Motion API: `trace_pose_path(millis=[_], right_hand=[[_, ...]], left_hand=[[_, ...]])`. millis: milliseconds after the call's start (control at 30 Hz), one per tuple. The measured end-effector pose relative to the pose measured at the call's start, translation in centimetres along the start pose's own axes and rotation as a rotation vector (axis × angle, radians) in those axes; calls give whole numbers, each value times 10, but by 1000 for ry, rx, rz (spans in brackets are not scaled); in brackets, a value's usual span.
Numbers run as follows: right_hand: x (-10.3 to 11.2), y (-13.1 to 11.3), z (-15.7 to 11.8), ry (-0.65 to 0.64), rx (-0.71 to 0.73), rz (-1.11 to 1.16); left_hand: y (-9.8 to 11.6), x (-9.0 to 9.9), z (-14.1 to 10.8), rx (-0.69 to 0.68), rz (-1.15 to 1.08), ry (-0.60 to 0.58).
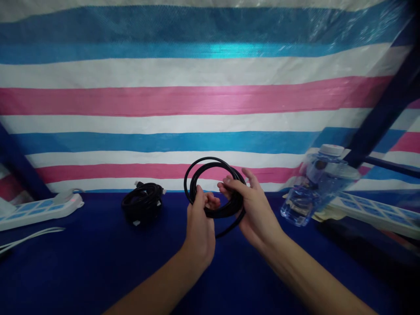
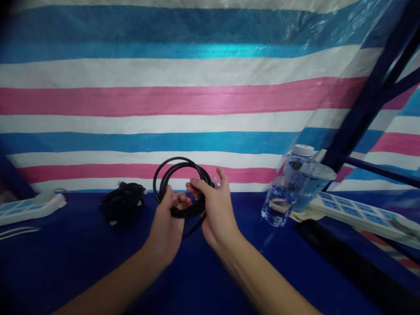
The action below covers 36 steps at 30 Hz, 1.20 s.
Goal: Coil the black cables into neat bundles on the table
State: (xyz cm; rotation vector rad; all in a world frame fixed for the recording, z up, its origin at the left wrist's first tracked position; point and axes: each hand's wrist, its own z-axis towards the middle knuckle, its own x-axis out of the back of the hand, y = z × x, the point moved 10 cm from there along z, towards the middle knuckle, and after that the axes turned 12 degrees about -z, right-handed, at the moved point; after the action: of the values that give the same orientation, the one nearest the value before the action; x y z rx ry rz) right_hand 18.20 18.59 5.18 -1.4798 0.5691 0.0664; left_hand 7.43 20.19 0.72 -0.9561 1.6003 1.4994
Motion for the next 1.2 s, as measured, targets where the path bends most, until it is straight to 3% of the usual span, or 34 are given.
trace_pose_path(millis=[100, 167, 267, 367, 400, 467, 500, 567, 633, 767, 833, 1000, 1067, 1200], right_hand=[[-8, 16, -3, -80, -144, 5], [-13, 22, -3, -143, -158, 9], [-13, 10, 2, -177, -43, 51], [-2, -20, 12, -164, 117, 56], [2, -29, 14, -159, 155, 62], [6, -38, 18, -180, 167, 67], [5, -36, 19, -210, 143, 47], [1, -26, 21, -251, 84, -29], [2, -13, 23, -236, 52, -117], [-1, 3, 22, -238, 31, -316], [-8, 10, 17, -322, -4, -400], [-19, 16, 3, -532, -122, -401], [-20, 13, 1, -564, -143, -364], [-22, 10, 0, -522, -132, -292]], left_hand=[[-5, 5, -3, -43, 85, 19], [-3, 6, -5, -74, 186, 17], [8, 9, -9, -160, 432, 15], [17, 15, -10, -254, 593, -10], [16, 24, -7, -216, 567, 29], [-5, 43, -2, 42, 397, 106], [-19, 42, -2, 210, 276, 83], [-32, 16, -6, 408, 55, -78], [-13, -13, -3, 325, -13, -226], [20, -30, 3, 129, 251, -214], [20, -28, 4, 159, 281, -211], [-2, -26, -6, 421, 114, -276], [-1, -28, -8, 420, 97, -277], [14, -33, -3, 283, 92, -243]])
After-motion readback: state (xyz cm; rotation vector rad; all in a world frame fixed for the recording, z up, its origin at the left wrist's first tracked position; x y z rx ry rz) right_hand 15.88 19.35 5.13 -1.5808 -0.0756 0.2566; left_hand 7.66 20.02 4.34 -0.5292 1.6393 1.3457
